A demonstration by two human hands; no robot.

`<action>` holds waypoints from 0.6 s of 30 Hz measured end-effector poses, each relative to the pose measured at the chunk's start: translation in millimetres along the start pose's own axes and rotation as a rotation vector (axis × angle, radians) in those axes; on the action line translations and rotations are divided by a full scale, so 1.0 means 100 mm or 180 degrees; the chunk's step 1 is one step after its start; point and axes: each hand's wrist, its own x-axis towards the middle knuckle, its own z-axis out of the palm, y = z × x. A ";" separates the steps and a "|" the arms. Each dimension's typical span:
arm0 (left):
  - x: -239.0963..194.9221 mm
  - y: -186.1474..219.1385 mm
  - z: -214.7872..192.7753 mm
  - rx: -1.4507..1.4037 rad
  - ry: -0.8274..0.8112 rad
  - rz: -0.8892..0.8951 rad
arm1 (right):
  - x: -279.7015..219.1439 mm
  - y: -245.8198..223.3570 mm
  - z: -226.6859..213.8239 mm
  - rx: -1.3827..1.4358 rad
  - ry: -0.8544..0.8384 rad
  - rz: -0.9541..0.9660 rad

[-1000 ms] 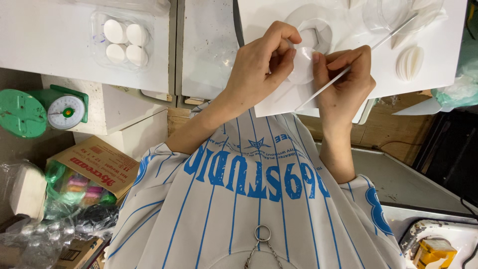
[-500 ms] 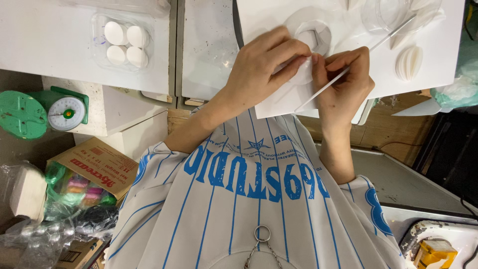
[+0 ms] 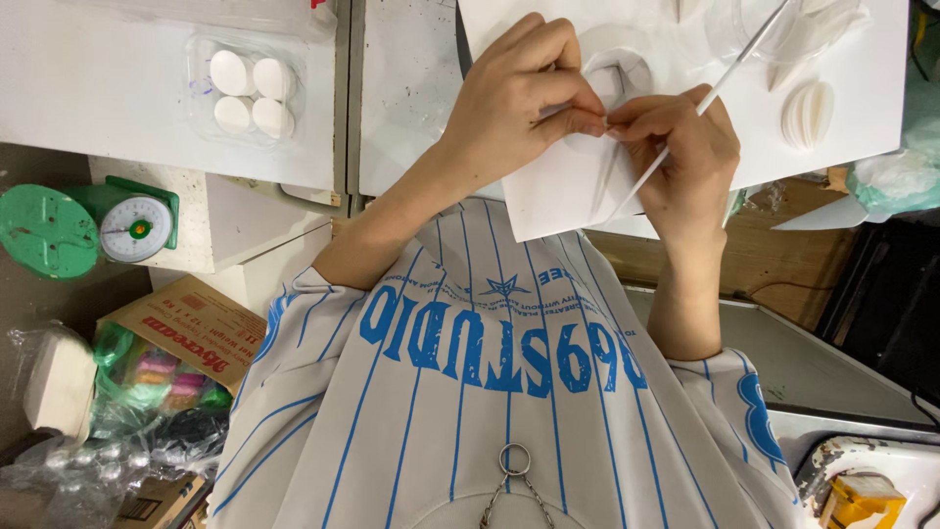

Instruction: The person assembles a flower-shaped object by placing small white circular pieces into a circular mold and pressing them into place with a thin white tool. The person repeatedly picks up pieces, positions them, and presses them down to form the layered structure.

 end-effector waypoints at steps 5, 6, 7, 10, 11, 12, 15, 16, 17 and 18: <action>-0.04 0.01 -0.03 0.0427 -0.0209 0.0374 | -0.05 0.02 0.01 -0.0261 -0.0048 -0.0150; -0.05 0.01 -0.02 0.0553 -0.0251 0.0421 | -0.06 0.03 0.01 -0.0279 -0.0060 -0.0140; -0.05 0.01 -0.01 0.0524 -0.0268 0.0451 | -0.07 0.04 0.02 -0.0309 -0.0029 -0.0159; -0.03 -0.04 0.01 0.0428 -0.0284 0.0555 | -0.08 0.08 0.04 -0.0360 0.0066 -0.0145; -0.02 -0.05 0.01 0.0389 -0.0261 0.0590 | -0.09 0.10 0.03 -0.0348 0.0092 -0.0092; -0.01 -0.07 0.02 0.0351 -0.0239 0.0625 | -0.10 0.11 0.02 -0.0336 0.0118 -0.0040; 0.02 -0.09 0.03 0.0063 -0.0106 0.0396 | -0.11 0.12 -0.01 -0.0116 0.0185 0.0091; 0.02 -0.09 0.03 -0.0026 -0.0166 0.0257 | -0.11 0.12 -0.02 0.0010 0.0152 0.0150; 0.01 -0.09 0.02 -0.0114 -0.0226 0.0112 | -0.11 0.11 -0.03 0.0141 0.0118 0.0212; 0.00 -0.09 0.01 -0.0201 -0.0285 -0.0032 | -0.11 0.11 -0.03 0.0273 0.0083 0.0273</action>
